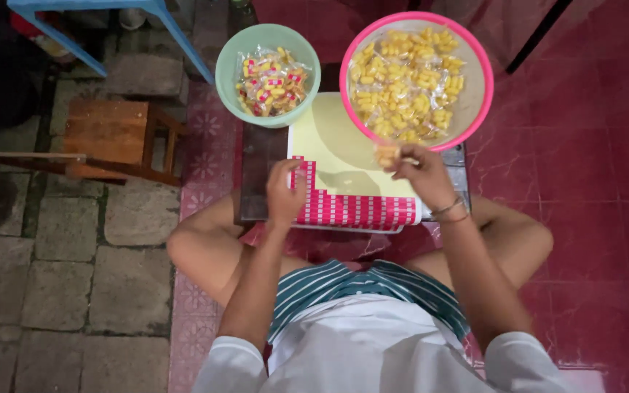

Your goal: Wrapping small yellow candies in individual paper wrappers

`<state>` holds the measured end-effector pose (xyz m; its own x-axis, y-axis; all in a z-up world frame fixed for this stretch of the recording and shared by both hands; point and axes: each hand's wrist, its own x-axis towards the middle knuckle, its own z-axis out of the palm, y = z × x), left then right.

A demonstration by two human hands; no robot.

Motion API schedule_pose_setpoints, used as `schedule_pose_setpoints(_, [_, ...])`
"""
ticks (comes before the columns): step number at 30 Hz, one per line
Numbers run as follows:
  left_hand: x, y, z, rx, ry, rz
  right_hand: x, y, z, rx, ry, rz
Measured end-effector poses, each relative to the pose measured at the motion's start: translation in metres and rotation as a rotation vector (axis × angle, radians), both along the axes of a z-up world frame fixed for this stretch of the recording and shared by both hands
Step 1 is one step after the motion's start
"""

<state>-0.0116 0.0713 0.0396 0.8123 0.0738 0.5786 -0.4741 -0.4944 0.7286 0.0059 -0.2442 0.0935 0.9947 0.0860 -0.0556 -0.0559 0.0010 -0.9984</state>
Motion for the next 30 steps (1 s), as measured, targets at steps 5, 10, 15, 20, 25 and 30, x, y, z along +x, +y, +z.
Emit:
schedule_pose_setpoints(5, [-0.012,-0.047,-0.005,0.167,-0.042,-0.140,-0.014,0.028,-0.071,-0.137,0.076,-0.055])
schedule_pose_setpoints(10, [-0.016,-0.057,-0.009,0.328,-0.047,-0.145,-0.008,0.032,-0.090,-0.566,0.050,-0.113])
schedule_pose_setpoints(15, [-0.012,-0.027,-0.012,0.404,0.056,-0.030,-0.015,0.020,-0.093,-0.927,-0.176,-0.106])
schedule_pose_setpoints(20, [-0.008,0.004,-0.014,0.450,0.177,-0.290,-0.035,-0.013,-0.095,-1.059,-0.391,-0.156])
schedule_pose_setpoints(25, [-0.008,0.008,-0.028,0.563,0.256,-0.400,-0.057,-0.022,-0.089,-1.099,-0.529,-0.091])
schedule_pose_setpoints(30, [0.005,0.015,-0.042,0.602,0.275,-0.395,-0.056,-0.020,-0.094,-1.050,-0.521,-0.162])
